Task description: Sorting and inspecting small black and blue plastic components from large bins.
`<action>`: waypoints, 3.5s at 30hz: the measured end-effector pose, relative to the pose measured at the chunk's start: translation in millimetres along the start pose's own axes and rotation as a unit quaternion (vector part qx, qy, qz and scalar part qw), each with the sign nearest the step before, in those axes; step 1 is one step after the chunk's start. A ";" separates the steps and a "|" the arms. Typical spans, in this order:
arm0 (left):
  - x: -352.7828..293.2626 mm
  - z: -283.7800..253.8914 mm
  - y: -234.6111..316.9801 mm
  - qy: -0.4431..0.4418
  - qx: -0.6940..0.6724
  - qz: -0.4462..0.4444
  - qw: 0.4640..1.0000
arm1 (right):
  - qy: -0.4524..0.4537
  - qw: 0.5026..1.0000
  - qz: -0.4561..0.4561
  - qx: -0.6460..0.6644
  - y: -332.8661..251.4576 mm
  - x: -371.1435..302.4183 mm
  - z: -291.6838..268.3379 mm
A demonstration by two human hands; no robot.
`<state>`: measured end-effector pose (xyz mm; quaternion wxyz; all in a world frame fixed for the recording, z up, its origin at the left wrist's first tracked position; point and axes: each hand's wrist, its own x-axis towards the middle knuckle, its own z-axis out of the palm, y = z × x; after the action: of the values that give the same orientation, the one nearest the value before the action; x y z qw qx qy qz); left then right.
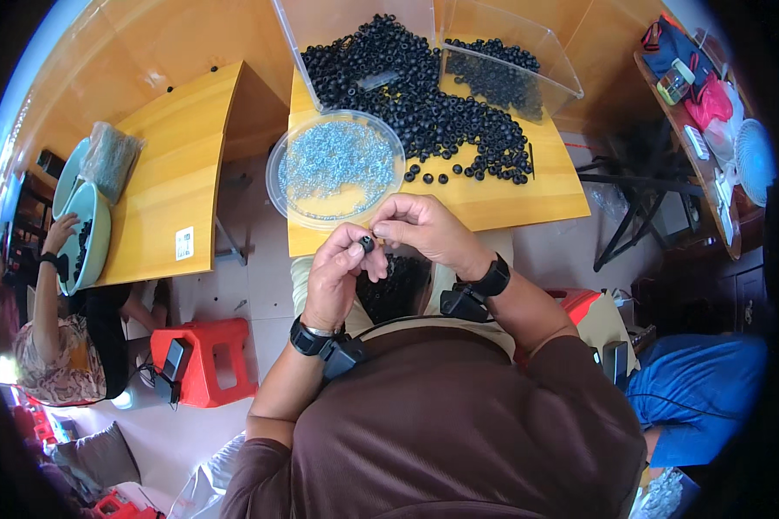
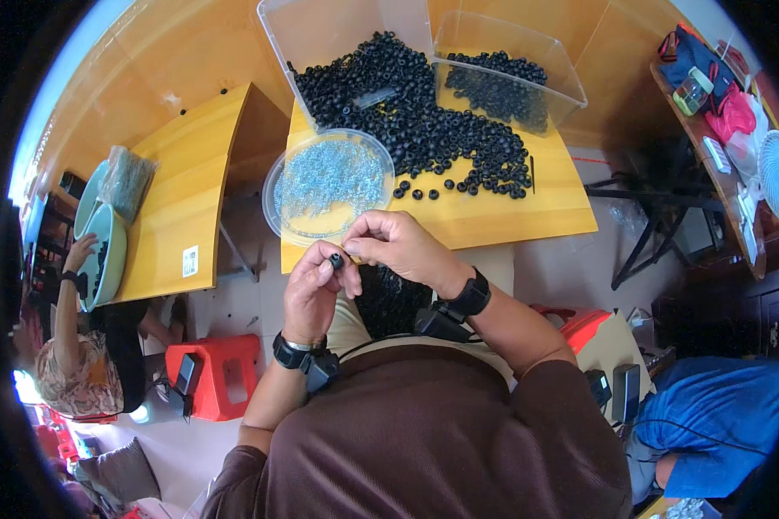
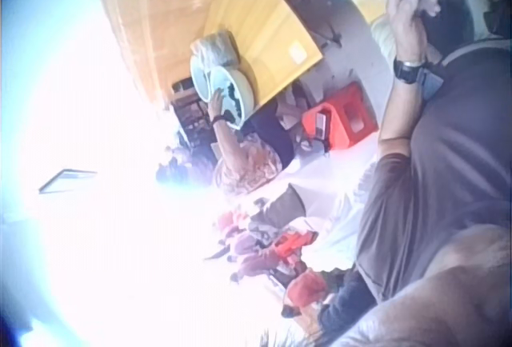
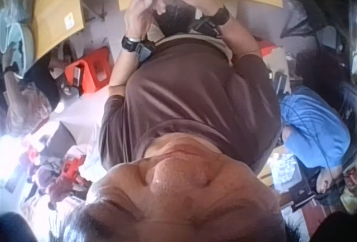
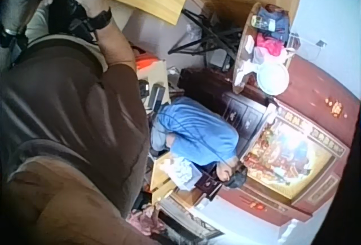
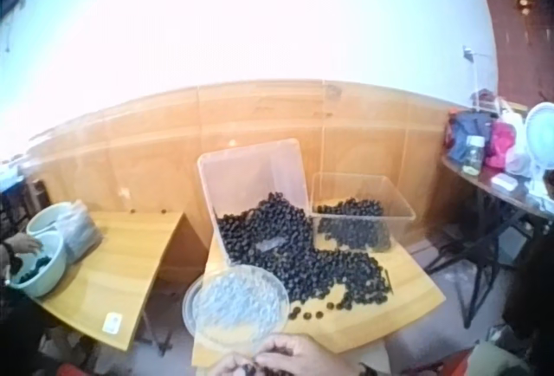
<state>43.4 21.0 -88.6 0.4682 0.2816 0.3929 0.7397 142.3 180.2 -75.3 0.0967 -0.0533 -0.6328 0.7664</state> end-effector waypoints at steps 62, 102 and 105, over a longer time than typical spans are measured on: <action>-6.8 6.9 -6.5 0.041 0.053 0.089 0.994 | 0.048 0.980 -0.168 -0.099 -12.1 -3.3 31.3; 2.8 24.5 -2.7 0.074 0.025 0.021 0.997 | 0.144 0.818 -0.331 -0.448 -4.5 -8.3 29.9; 4.9 27.2 -7.9 0.096 0.012 0.039 0.995 | 0.160 0.817 -0.318 -0.453 -2.9 -8.7 34.8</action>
<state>66.5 36.1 -80.5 0.3955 0.2300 0.4336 0.7763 143.9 145.5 -66.1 0.4000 -0.0090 -0.8658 0.3006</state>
